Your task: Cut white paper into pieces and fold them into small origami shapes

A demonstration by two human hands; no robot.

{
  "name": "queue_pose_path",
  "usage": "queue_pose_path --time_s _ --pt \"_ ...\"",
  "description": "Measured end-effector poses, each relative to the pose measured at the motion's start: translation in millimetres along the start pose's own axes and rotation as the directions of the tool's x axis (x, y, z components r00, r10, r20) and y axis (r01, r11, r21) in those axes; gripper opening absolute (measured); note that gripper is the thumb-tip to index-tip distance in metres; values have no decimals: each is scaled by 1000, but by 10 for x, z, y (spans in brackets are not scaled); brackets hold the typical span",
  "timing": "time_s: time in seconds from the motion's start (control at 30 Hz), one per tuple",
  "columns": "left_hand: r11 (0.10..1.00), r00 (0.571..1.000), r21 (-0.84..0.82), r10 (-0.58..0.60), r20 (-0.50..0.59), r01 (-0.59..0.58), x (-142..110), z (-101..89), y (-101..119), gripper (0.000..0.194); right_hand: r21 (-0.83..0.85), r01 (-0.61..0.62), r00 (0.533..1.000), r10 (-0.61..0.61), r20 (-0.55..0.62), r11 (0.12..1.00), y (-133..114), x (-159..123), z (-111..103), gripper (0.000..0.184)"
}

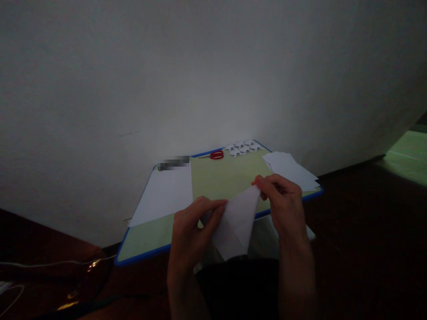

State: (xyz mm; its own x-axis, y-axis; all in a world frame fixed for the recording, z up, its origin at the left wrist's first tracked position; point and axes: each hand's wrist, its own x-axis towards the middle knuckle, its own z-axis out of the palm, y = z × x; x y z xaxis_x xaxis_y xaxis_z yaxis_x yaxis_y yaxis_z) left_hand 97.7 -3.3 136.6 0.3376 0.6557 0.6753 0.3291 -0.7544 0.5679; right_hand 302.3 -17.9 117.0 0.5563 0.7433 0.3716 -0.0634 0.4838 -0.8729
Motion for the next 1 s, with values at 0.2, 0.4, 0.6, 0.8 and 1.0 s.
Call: queue_pose_path --time_s 0.2,0.4,0.6,0.8,1.0 --pt "1000 1000 9 -11 -3 11 17 -2 46 13 88 -11 1000 9 26 996 67 12 32 38" --pt "999 999 19 -27 -17 27 13 6 31 13 120 5 981 -28 191 993 43 23 -81 23" --pt "999 999 14 -47 4 47 -3 -13 3 14 91 -54 959 26 281 994 57 24 -219 13" --pt "1000 998 5 -27 50 27 14 -30 35 13 66 -175 847 116 519 982 -30 14 -228 27" --pt "1000 995 -22 15 95 -13 19 -25 29 14 73 -153 856 95 508 986 -79 15 -125 17"
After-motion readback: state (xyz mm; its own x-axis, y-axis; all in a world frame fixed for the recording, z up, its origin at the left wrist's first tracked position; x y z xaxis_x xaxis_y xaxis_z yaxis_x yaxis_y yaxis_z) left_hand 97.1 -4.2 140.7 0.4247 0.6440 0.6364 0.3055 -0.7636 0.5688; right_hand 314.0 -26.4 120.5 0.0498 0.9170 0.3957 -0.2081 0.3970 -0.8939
